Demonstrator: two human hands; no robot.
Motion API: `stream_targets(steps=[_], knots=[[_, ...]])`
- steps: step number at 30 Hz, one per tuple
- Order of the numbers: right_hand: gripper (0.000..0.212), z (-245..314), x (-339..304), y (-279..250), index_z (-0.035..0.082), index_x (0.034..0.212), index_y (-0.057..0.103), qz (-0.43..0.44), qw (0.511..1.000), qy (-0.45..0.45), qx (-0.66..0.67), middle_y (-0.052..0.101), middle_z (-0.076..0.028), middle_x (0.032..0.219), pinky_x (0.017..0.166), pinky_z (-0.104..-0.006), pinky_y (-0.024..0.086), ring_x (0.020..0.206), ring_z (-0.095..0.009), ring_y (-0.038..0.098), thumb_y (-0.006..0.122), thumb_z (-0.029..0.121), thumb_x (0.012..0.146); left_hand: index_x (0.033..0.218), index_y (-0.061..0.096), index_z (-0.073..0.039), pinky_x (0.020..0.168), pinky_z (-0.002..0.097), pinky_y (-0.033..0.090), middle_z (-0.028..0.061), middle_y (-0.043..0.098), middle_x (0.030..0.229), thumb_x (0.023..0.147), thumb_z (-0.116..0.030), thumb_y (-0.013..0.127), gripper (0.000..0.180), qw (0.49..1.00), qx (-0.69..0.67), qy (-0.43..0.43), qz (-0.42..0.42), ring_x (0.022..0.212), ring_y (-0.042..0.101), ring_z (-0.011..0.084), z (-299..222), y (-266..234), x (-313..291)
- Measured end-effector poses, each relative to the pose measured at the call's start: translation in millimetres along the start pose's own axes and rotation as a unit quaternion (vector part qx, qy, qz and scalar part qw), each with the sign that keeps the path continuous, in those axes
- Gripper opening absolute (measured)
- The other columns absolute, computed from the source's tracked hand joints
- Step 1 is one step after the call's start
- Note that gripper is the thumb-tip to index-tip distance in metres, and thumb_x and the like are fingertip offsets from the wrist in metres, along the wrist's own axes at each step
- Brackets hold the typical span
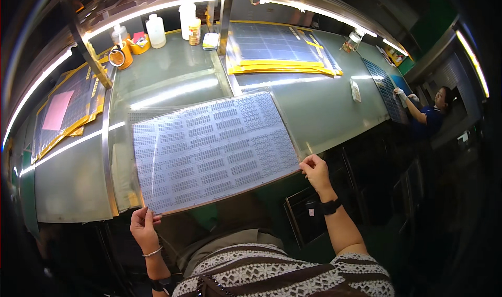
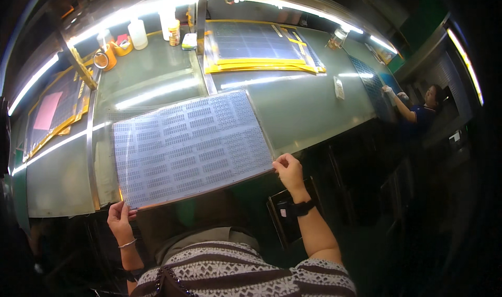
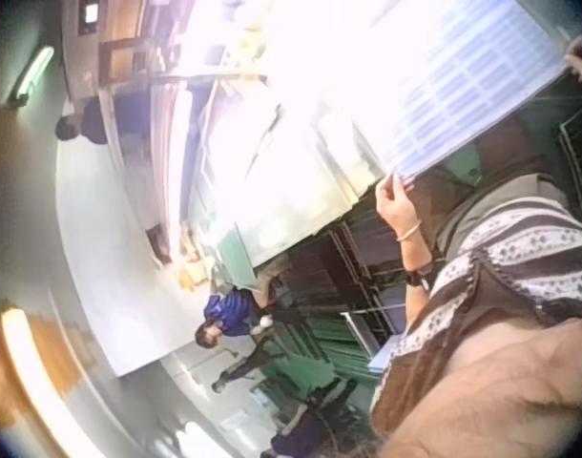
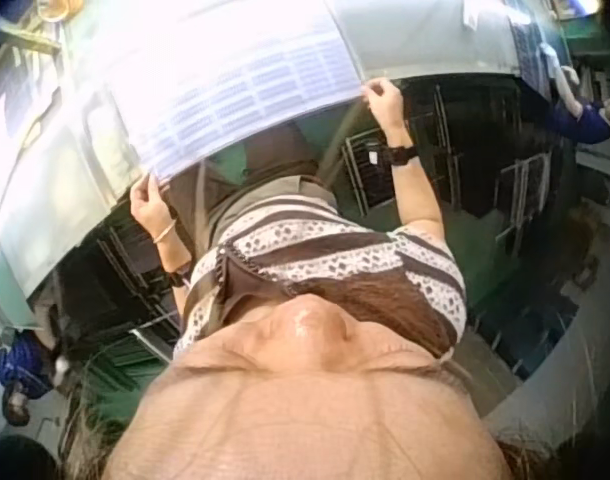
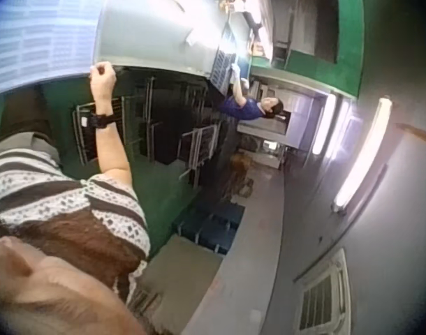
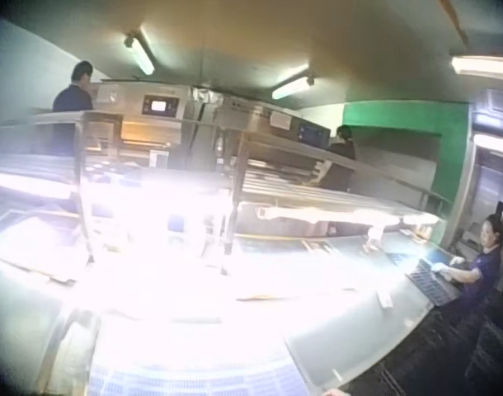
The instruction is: Sort and stack mesh panels onto metal racks in an industrial setting.
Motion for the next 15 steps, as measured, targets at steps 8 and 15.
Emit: stream_targets(steps=[8,15], knots=[[0.013,1,-4,0,0.002,0.074,0.056,-0.034,0.992,-0.09,-0.082,0.052,-0.007,0.073,0.06,-0.029,0.044,0.064,-0.017,0.053,0.068,0.006,0.072,0.095,0.055,0.001,0.054,0.0187,0.047,0.0037,0.058,0.078,0.088,-0.005,0.053,0.009,1.0,0.023,-0.007,-0.016,0.061,0.057,0.0087,6,-2,-6],[0.014,-7,-1,4,0.002,0.075,0.053,0.014,1.0,-0.021,-0.017,0.051,-0.004,0.063,0.057,-0.0265,0.042,0.058,-0.013,0.049,0.066,0.006,0.074,0.096,0.055,0.001,0.053,0.0185,0.047,0.0041,0.059,0.079,0.087,-0.004,0.054,0.01,0.999,0.018,-0.008,-0.05,0.061,0.057,0.0085,11,-5,-4]])
Point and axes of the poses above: each hand's wrist, its own x-axis towards the middle knuckle, its own y-axis out of the palm, z = x × y, the point moved 4 cm from there along x, towards the middle knuckle
